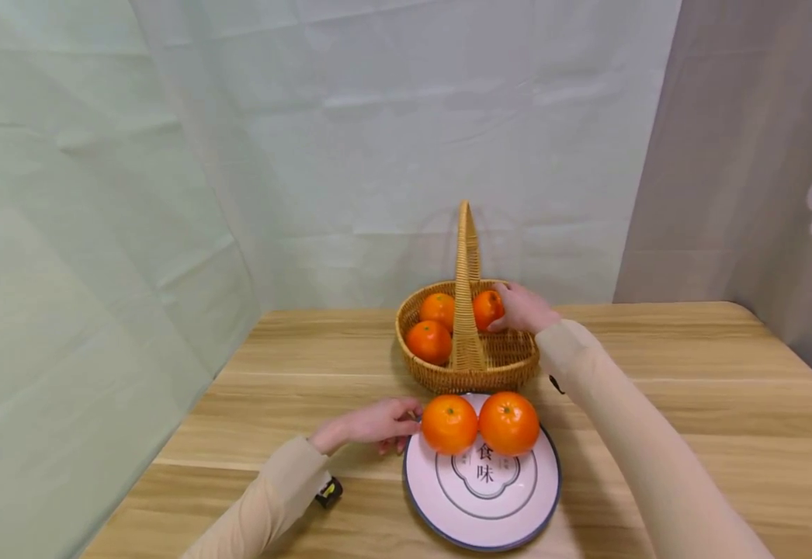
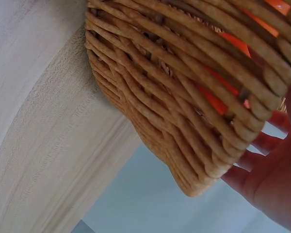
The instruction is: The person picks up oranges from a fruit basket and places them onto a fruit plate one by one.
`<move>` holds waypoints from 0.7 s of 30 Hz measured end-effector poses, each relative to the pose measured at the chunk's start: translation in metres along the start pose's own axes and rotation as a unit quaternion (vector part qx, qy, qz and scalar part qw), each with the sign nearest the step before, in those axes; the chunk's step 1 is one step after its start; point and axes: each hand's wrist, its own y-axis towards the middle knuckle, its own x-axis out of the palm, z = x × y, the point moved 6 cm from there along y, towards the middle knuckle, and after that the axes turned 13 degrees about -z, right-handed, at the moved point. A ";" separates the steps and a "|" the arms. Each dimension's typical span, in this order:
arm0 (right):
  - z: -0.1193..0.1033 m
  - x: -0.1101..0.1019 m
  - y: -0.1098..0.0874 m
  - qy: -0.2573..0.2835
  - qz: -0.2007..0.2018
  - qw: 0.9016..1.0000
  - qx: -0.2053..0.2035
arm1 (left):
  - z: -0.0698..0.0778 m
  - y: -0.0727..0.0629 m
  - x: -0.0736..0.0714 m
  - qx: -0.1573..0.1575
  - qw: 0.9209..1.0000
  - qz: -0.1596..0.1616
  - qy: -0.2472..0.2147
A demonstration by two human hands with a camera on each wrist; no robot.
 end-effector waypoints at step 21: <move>0.001 0.006 0.007 0.002 -0.028 1.000 0.000 | -0.001 -0.002 0.001 -0.004 1.000 -0.003 0.000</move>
